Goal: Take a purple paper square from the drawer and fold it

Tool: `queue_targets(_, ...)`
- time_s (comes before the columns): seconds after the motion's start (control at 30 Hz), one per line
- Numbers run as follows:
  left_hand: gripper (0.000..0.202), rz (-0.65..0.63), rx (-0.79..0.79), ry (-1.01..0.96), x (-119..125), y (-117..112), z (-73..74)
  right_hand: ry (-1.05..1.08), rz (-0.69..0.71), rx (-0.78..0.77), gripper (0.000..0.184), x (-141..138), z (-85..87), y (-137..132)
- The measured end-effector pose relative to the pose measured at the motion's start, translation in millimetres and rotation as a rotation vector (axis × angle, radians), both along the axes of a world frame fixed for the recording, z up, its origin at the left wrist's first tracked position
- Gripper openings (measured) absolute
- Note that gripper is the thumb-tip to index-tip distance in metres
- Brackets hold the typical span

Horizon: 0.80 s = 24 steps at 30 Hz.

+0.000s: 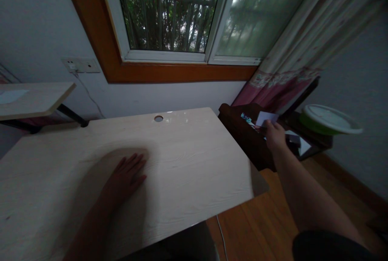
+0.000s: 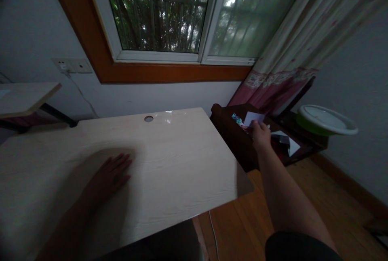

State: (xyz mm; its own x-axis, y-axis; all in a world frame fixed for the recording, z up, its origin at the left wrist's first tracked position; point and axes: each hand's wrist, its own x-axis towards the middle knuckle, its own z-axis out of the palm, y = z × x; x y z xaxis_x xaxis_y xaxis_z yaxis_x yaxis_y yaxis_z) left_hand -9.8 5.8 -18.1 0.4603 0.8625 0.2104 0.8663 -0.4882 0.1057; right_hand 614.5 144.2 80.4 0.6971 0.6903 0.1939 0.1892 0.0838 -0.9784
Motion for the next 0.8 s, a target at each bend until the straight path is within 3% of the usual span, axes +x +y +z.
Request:
queue_targets(0.07,0.058,-0.002,0.000,0.002,0.0,-0.4,0.8,0.057,0.152,0.000,0.011,-20.5,-4.2,4.2)
queue_targets(0.23,0.058,-0.002,-0.015,0.014,0.5,-1.2,3.1,0.123,0.473,-0.040,0.035,-83.7,-17.8,0.5)
queue_targets(0.43,0.058,-0.011,-0.004,-0.015,1.6,-0.9,5.8,-0.030,0.847,-0.182,0.040,-179.4,-19.9,-24.6)
queue_targets(0.63,0.046,-0.003,-0.017,-0.104,1.4,-5.2,9.3,-0.083,1.020,-0.182,0.039,-265.5,-33.5,-51.0)
queue_targets(0.8,0.034,0.025,0.023,-0.295,0.4,-15.4,19.5,-0.190,1.142,-0.155,0.038,-314.1,-52.4,-65.1)
